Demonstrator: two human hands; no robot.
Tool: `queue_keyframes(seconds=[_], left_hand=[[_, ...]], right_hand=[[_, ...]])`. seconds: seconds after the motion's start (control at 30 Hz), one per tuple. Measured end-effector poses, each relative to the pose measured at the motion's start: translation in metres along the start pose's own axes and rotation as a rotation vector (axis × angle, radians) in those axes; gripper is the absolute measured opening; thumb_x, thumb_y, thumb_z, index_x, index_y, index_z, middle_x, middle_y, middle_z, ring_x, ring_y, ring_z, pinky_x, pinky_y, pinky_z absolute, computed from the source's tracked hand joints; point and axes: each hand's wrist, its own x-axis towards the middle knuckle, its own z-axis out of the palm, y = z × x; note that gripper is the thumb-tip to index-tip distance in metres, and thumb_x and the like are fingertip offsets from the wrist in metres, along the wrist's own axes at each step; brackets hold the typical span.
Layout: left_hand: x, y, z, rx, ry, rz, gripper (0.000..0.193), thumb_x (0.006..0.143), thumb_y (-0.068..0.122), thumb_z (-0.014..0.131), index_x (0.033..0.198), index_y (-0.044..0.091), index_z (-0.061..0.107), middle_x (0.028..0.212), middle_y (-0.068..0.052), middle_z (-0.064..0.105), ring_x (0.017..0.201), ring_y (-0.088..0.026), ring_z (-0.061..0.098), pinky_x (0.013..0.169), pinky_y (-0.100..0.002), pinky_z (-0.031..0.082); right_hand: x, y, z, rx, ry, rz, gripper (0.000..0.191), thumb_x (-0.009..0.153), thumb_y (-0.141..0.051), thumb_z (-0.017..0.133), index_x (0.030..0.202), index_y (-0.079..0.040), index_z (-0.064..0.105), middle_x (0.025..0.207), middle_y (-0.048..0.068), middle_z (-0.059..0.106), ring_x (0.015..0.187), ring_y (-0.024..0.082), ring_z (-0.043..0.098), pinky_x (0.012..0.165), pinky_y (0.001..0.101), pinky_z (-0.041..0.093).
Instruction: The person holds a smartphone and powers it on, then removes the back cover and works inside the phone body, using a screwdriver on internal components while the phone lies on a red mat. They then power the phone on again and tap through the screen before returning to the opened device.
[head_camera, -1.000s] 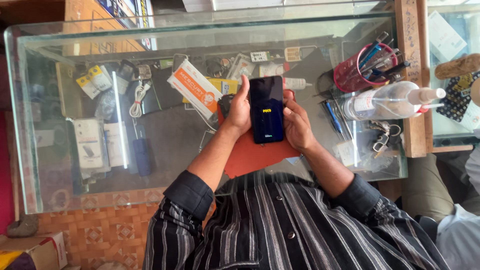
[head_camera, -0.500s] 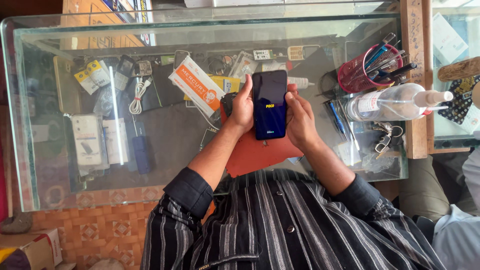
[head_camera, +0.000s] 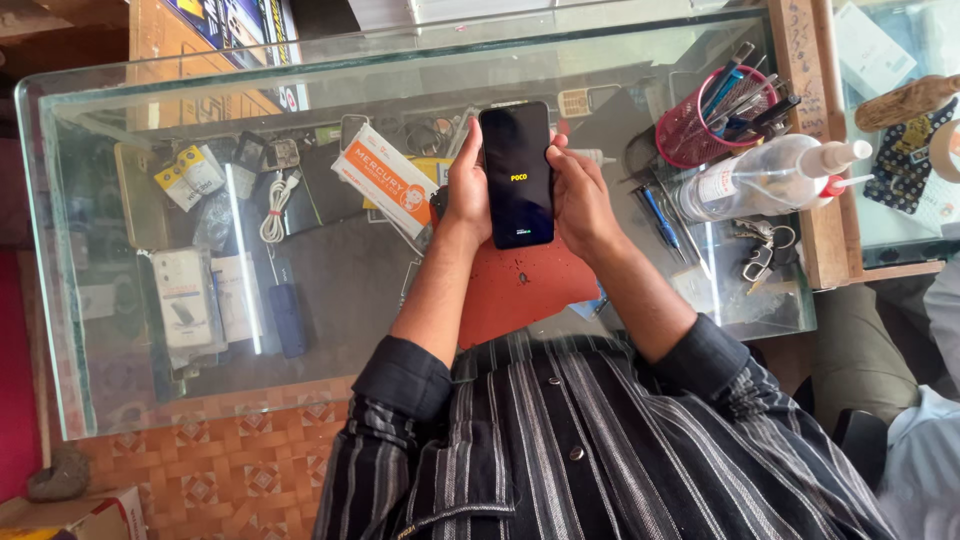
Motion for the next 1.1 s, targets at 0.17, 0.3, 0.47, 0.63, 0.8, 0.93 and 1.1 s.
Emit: queue_keyframes(seconds=[0.17,0.3,0.47,0.63,0.8,0.93,1.1], left_hand=[[0.002,-0.009,-0.01,0.096,-0.09,0.069,0.079,0.113,0.06,0.026,0.146,-0.006,0.053,0.137,-0.023,0.065,0.125,-0.033,0.065,0.112,-0.047,0.051],[0.002,-0.012,-0.016,0.082,-0.088,0.033,0.08,0.111,0.06,0.025,0.147,-0.006,0.051,0.137,-0.024,0.064,0.127,-0.033,0.064,0.113,-0.046,0.051],[0.002,-0.007,-0.015,0.147,-0.041,0.059,0.082,0.11,0.062,0.026,0.146,-0.007,0.052,0.135,-0.024,0.066,0.125,-0.033,0.065,0.112,-0.046,0.051],[-0.003,-0.001,-0.008,0.175,0.014,0.07,0.084,0.11,0.064,0.029,0.14,-0.01,0.057,0.129,-0.024,0.069,0.12,-0.034,0.068,0.11,-0.047,0.053],[-0.001,-0.003,-0.013,0.151,0.083,0.065,0.077,0.107,0.062,0.035,0.137,-0.005,0.059,0.126,-0.022,0.07,0.117,-0.031,0.069,0.107,-0.043,0.053],[-0.001,-0.005,-0.02,0.217,0.235,0.133,0.067,0.109,0.055,0.041,0.137,-0.002,0.06,0.13,-0.014,0.069,0.119,-0.023,0.067,0.108,-0.038,0.052],[-0.001,-0.006,-0.024,0.262,0.314,0.139,0.064,0.109,0.054,0.04,0.136,0.0,0.062,0.128,-0.011,0.069,0.117,-0.019,0.067,0.106,-0.036,0.052]], right_hand=[[0.018,0.035,-0.035,0.008,-0.025,-0.164,0.025,0.109,-0.018,0.053,0.114,0.001,0.068,0.099,0.004,0.071,0.089,0.009,0.067,0.077,0.023,0.052],[0.02,0.053,-0.057,0.158,-0.13,-0.253,0.024,0.123,-0.013,0.057,0.104,0.001,0.064,0.095,0.003,0.067,0.088,0.009,0.063,0.074,0.0237,0.048],[0.022,0.045,-0.055,0.19,-0.057,-0.117,0.024,0.107,-0.014,0.051,0.115,0.002,0.066,0.115,0.007,0.072,0.102,0.009,0.069,0.09,0.022,0.054],[0.022,0.034,-0.046,0.264,-0.097,-0.03,0.025,0.11,-0.012,0.049,0.121,0.005,0.065,0.122,0.007,0.071,0.109,0.009,0.068,0.096,0.0209,0.053],[0.017,0.027,-0.038,0.142,-0.15,-0.036,0.03,0.11,-0.015,0.046,0.122,0.006,0.063,0.122,0.009,0.071,0.112,0.012,0.069,0.098,0.0243,0.054],[0.011,0.016,-0.028,0.074,-0.177,-0.015,0.033,0.112,-0.018,0.046,0.124,0.008,0.063,0.122,0.01,0.071,0.111,0.015,0.068,0.096,0.0262,0.054],[0.006,0.012,-0.02,0.015,-0.186,-0.036,0.036,0.112,-0.022,0.046,0.128,0.007,0.061,0.127,0.01,0.069,0.117,0.015,0.067,0.102,0.0269,0.054]])
